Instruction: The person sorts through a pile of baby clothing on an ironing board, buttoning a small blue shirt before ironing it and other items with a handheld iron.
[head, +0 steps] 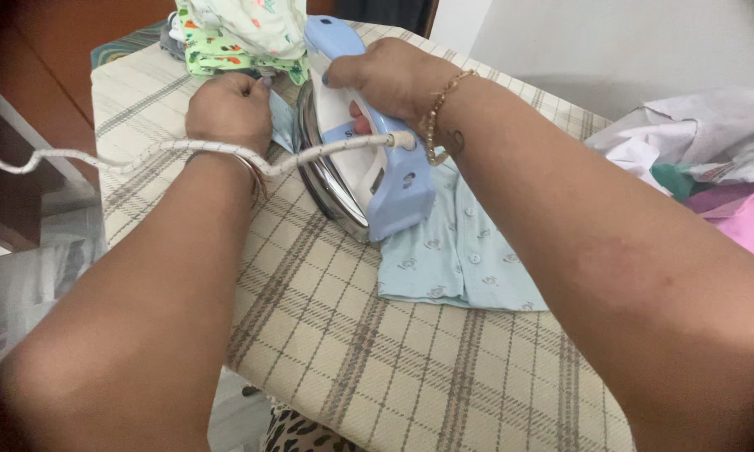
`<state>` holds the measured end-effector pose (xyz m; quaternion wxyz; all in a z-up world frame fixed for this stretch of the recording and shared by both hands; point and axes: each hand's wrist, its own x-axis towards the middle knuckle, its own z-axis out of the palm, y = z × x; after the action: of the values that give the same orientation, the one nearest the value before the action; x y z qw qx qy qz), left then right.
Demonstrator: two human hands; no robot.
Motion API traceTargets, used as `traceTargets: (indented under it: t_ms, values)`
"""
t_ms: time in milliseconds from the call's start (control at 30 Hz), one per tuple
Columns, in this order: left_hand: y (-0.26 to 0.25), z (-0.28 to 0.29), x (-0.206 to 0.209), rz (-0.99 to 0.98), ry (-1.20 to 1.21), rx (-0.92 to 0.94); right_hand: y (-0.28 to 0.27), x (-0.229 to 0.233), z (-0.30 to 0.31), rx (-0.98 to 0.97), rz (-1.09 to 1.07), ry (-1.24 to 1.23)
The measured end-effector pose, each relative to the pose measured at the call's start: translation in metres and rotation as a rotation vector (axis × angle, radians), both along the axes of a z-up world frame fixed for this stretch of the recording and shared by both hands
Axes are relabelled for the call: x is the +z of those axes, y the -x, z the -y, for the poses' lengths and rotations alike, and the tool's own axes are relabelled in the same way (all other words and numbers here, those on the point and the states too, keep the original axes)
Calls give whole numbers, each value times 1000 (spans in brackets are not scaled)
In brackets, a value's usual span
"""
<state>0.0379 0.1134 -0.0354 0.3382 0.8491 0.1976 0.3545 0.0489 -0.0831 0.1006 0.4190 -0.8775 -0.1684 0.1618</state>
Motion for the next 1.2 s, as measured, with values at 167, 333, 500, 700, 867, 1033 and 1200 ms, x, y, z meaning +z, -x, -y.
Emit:
traceTargets:
  t_ms: [167,333,500,700,867,1033,1200]
  values:
    - [-4,0,3,-147,41,9,-5,1,-14,-43,-16,5]
    - [3,0,10,-156,-41,12,35,10,9,-46,-23,149]
    - [4,4,14,-215,-20,35,83,13,43,-53,-114,91]
    - [0,1,9,-219,-40,38,91,14,63,-186,-98,-310]
    - [0,3,10,-208,-66,30,64,41,84,-313,-86,-404]
    - [5,5,15,-227,-7,13,62,27,85,-335,-128,-261]
    - [6,4,11,-222,-20,21,53,9,86,-372,-138,-27]
